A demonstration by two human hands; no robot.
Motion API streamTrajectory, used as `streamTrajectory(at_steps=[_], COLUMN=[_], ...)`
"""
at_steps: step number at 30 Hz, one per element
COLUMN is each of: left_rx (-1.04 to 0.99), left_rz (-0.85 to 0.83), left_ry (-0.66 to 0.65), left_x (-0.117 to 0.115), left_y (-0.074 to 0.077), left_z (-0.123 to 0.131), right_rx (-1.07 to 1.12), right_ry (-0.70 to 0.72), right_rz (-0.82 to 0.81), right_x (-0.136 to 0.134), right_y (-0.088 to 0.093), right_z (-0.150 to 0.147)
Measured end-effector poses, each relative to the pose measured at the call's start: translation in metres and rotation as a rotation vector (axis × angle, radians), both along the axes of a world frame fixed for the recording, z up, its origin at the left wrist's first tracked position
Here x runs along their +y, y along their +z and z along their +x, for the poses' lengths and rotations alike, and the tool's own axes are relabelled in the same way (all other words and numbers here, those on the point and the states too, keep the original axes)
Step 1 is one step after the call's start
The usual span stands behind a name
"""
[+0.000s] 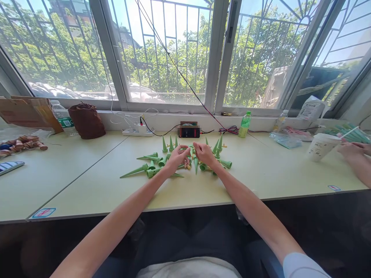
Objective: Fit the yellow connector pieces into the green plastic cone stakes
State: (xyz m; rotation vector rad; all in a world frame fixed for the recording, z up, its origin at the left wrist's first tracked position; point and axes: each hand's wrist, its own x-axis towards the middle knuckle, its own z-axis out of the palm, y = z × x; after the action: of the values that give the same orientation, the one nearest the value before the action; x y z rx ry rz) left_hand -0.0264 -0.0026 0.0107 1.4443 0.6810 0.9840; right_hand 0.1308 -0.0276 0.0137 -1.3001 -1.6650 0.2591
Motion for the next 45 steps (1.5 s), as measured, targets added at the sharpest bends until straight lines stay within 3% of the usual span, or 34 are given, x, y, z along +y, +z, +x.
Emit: streamTrajectory(at_steps=[13,25,32,36,45], left_rx=[0.023,0.091,0.080,0.097,0.122], left_rz=[0.048,0.296,0.179,0.115,0.164], left_ry=[-0.003,0.027,0.053,-0.004,-0.026], left_x=[-0.0025,-0.0016,-0.0020,-0.0036,-0.0043], left_y=[0.0027,-0.0037,-0.0011,0.0000,-0.0003], left_z=[-0.0024,-0.0015,0.0002,0.0001,-0.0005], right_rx=[0.016,0.070,0.020,0.011,0.030], right_ry=[0.004,-0.016,0.025,0.065,0.044], right_rz=[-0.010,-0.050,-0.008,-0.007,-0.008], right_x=[0.0018,-0.0019,0.0010,-0.0012,0.0000], right_y=[-0.0030,0.0008,-0.0028,-0.0026,-0.0031], right_z=[0.0025,0.0005,-0.0029,-0.0046,-0.0035])
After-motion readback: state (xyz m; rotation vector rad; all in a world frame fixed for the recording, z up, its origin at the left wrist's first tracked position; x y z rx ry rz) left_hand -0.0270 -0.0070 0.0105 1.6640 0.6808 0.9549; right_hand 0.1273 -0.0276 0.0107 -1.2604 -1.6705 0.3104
